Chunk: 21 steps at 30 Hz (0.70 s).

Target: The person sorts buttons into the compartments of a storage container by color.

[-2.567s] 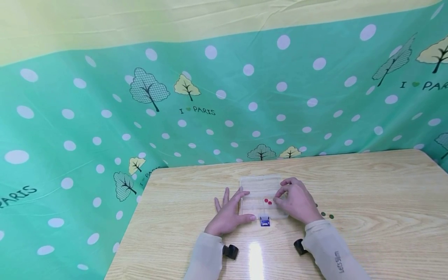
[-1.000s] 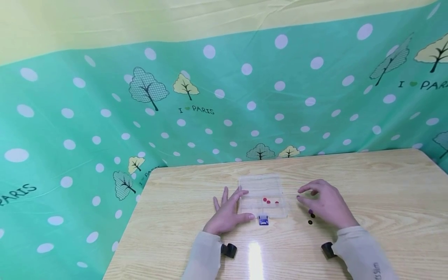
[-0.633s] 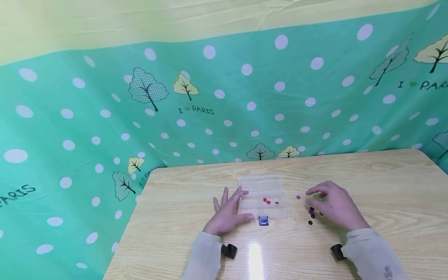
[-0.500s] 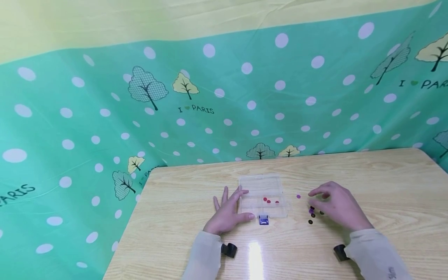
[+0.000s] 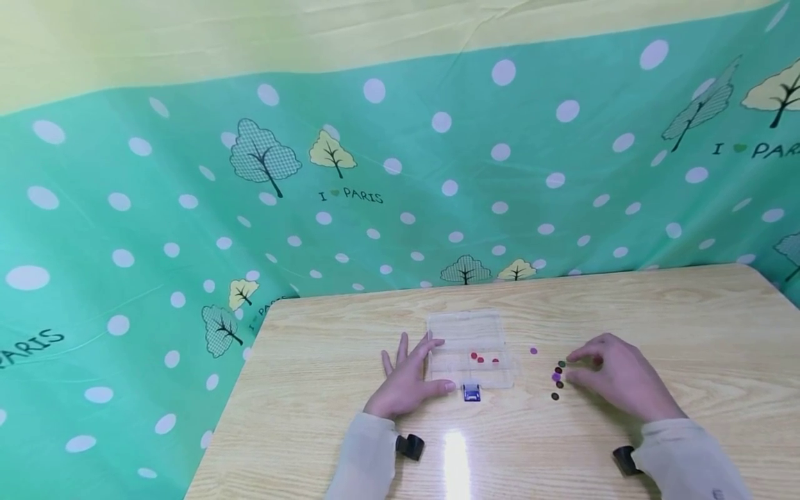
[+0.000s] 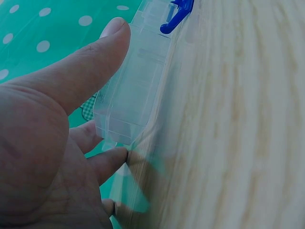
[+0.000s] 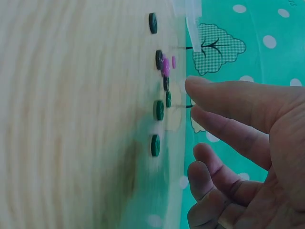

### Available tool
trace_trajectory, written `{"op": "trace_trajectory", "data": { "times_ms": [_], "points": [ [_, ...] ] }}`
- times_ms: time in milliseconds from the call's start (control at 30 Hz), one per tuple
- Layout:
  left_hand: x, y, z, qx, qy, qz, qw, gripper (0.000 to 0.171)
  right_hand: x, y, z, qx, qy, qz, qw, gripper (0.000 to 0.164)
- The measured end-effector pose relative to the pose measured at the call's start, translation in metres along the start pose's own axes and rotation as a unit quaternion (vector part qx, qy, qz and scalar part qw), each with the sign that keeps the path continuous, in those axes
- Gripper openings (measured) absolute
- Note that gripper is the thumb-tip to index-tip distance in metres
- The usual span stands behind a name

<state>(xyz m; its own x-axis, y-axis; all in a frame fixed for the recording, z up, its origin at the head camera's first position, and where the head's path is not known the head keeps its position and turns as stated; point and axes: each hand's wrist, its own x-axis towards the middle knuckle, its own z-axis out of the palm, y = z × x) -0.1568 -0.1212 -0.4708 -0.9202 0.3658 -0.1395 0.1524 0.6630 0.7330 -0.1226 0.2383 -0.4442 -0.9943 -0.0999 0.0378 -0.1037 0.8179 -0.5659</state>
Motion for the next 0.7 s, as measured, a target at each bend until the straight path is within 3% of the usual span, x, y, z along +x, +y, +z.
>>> {"op": "trace_trajectory", "data": {
  "times_ms": [333, 700],
  "points": [
    [0.000, 0.001, 0.000, 0.001, 0.001, 0.003, 1.0000, 0.079, -0.003, 0.007, -0.003, -0.021, -0.008, 0.009, 1.000, 0.032],
    [0.000, 0.000, 0.001, 0.002, 0.001, 0.002, 1.0000, 0.079, -0.006, 0.020, -0.001, 0.000, -0.027, 0.021, 0.999, 0.031]
  ]
}}
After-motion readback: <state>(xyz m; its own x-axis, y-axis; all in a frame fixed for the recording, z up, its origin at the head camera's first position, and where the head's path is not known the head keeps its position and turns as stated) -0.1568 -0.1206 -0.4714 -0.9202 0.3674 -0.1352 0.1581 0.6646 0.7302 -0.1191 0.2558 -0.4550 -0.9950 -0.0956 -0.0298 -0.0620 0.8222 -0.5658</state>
